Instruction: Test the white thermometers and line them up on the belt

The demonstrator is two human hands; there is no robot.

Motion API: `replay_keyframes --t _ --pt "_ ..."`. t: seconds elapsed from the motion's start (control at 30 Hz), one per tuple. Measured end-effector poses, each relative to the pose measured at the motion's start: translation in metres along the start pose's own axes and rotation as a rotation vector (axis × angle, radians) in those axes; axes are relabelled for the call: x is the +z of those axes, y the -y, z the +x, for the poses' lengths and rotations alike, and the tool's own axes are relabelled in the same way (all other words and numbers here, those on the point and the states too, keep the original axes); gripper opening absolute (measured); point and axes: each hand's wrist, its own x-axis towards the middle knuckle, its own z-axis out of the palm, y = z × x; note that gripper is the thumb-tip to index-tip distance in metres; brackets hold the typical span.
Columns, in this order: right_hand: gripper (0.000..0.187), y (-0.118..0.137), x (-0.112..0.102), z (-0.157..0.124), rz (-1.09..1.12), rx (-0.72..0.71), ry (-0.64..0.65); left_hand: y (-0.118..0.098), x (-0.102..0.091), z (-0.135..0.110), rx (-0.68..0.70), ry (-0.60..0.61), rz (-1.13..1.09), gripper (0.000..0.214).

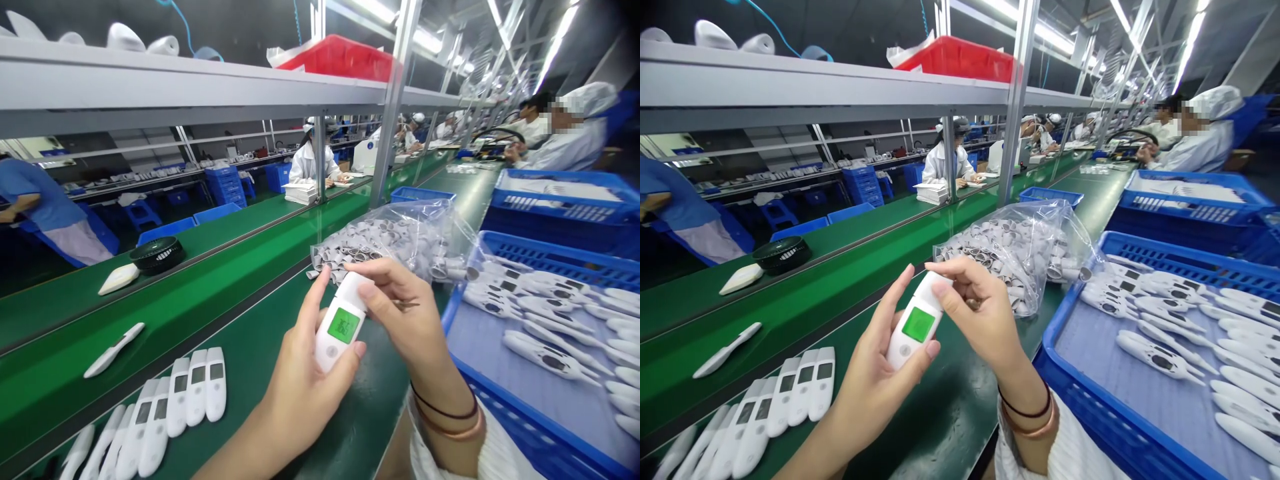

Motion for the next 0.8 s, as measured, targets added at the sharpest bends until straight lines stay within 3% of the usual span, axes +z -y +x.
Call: replay_keyframes --t 0.33,0.53,0.6,0.67,0.73,0.8 --pt "0.025 -0.003 0.001 -0.007 -0.093 -0.047 -0.09 0.002 0.0 0.002 0.016 0.004 0.041 0.077" --pt "0.032 -0.023 0.006 -0.014 -0.152 -0.096 -0.053 0.008 0.006 0.015 0.036 -0.069 0.184 0.069" --pt "0.037 -0.036 0.007 -0.017 -0.411 -0.065 0.014 0.018 -0.002 0.018 0.012 -0.084 0.317 0.068" --pt "0.042 -0.054 0.006 -0.019 -0.833 0.031 0.129 0.037 -0.019 0.014 -0.024 -0.104 0.521 0.065" --pt "0.036 -0.077 0.001 -0.02 -1.079 0.146 0.181 0.063 -0.044 0.007 -0.035 -0.175 0.736 0.059" --pt "0.024 -0.104 -0.008 -0.02 -1.212 0.244 0.209 0.09 -0.068 0.002 -0.13 -0.257 0.944 0.056"
